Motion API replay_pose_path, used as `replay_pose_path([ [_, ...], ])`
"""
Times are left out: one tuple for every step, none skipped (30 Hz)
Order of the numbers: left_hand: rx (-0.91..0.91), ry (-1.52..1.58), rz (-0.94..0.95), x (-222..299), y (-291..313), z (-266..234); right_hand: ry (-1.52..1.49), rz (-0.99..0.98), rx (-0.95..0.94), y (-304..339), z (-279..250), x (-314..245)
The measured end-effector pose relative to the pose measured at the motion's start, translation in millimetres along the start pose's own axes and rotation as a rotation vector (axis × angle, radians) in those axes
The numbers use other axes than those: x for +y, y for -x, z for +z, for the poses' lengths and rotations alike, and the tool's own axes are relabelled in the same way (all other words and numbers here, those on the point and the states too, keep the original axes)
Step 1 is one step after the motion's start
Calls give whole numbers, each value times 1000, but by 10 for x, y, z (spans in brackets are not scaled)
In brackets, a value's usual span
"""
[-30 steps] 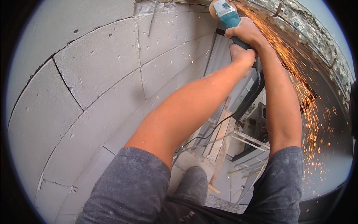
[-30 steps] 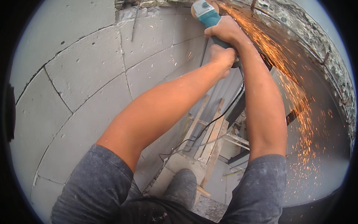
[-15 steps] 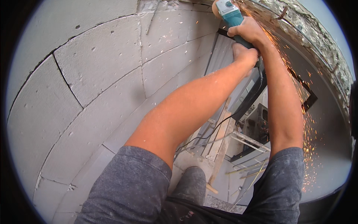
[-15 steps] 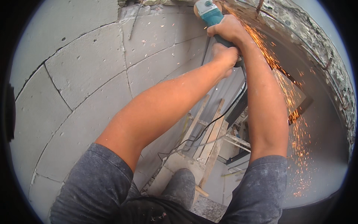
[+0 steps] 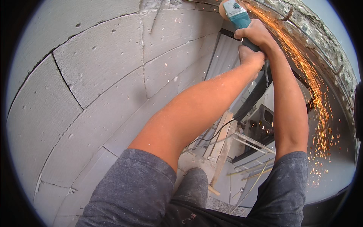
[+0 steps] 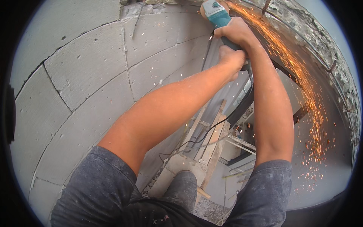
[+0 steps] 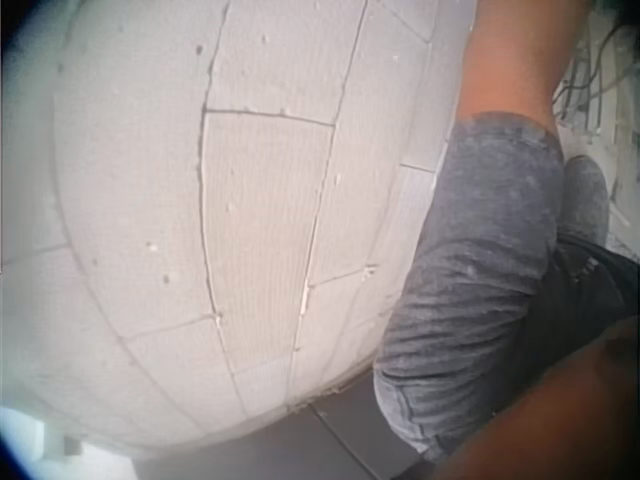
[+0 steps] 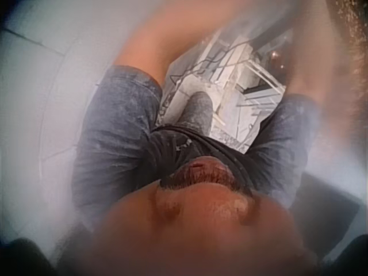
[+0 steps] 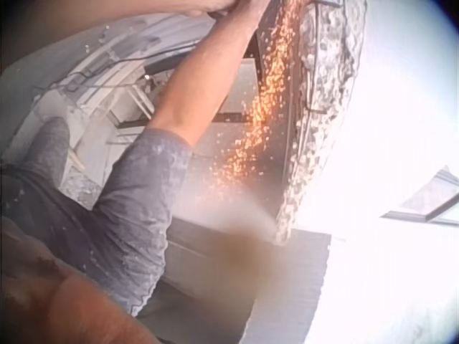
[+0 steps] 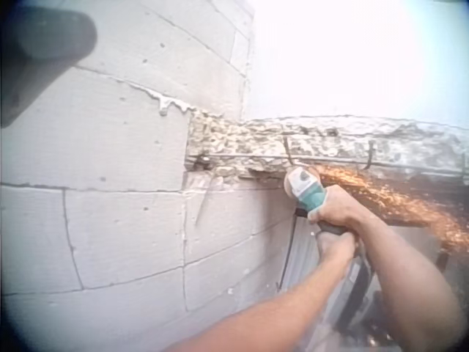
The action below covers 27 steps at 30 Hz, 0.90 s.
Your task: The person stands on a scaffold and uses an angle grinder to cut through metal rebar embedded in a concrete beam. They pull the loose rebar segments out by hand after cutting them.
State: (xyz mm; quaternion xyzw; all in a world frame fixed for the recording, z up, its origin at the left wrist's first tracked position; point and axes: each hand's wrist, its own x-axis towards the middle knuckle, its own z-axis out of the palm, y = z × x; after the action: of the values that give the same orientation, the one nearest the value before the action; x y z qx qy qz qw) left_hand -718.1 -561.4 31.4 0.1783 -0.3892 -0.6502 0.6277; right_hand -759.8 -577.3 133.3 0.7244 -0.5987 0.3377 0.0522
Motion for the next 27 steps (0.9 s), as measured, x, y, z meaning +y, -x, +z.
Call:
replay_pose_path([
  [-11, 18, 14, -9, 11, 17, 7, 1, 19, -7, -3, 27],
  [-16, 18, 7, -25, 32, 35, 10, 9, 21, 0, -25, 64],
  [-14, -5, -14, -40, 52, 48, 21, 8, 8, 9, -48, 103],
  [-13, -28, -35, -58, 75, 70, 33, 7, -5, 28, -71, 148],
  [-7, -32, -23, -50, 29, 38, 27, -6, -5, 29, -57, 45],
  [7, -39, 6, -38, -20, 0, 26, 5, -4, 37, -40, -56],
  [22, -46, 36, -22, -68, -39, 25, 15, -3, 38, -24, -166],
  [16, -43, 31, -30, -39, -11, 30, 21, -1, 30, -38, -93],
  [0, -30, 14, -37, -5, 17, 56, 20, 11, 20, -50, -28],
  [-16, -16, -2, -38, 32, 41, 82, 19, 23, 10, -63, 32],
  [-16, -12, -7, -36, 66, 49, 86, 22, 20, 31, -72, 35],
  [-39, 0, -7, -32, 104, 53, 93, 51, 19, 63, -87, 41],
  [-61, 13, -7, -30, 147, 53, 101, 80, 18, 100, -96, 45],
  [-59, 14, -2, -37, 164, 43, 101, 75, 18, 115, -104, 42],
  [-57, -14, -18, -46, 189, 30, 42, 72, 14, 145, -109, 42],
  [-53, -42, -34, -56, 221, -3, -18, 69, 11, 180, -92, 38],
  [-46, -45, -30, -104, 248, -91, -92, 73, 21, 270, 9, 33],
  [-37, -76, -58, -174, 303, -180, -97, 106, 25, 389, 92, 2],
  [-27, -107, -83, -244, 374, -286, -106, 106, 14, 495, 201, -16],
  [-45, -81, -80, -357, 518, -379, -112, 120, 14, 645, 295, 57],
  [-70, -53, -74, -448, 681, -485, -127, 129, 7, 805, 403, 121],
  [-80, -60, -92, -519, 809, -652, -151, 133, -2, 960, 549, 128],
  [-94, -59, -111, -593, 940, -814, -158, 168, -15, 1151, 645, 17],
  [-12, -144, -54, -698, 1026, -1058, -178, 186, -38, 1296, 814, -183],
  [63, -226, 4, -771, 1114, -1266, -216, 182, -67, 1410, 968, -306],
  [57, -225, 37, -820, 1248, -1458, -255, 198, -96, 1538, 1153, -316],
  [42, -216, 55, -881, 1421, -1608, -285, 243, -125, 1689, 1266, -333],
])
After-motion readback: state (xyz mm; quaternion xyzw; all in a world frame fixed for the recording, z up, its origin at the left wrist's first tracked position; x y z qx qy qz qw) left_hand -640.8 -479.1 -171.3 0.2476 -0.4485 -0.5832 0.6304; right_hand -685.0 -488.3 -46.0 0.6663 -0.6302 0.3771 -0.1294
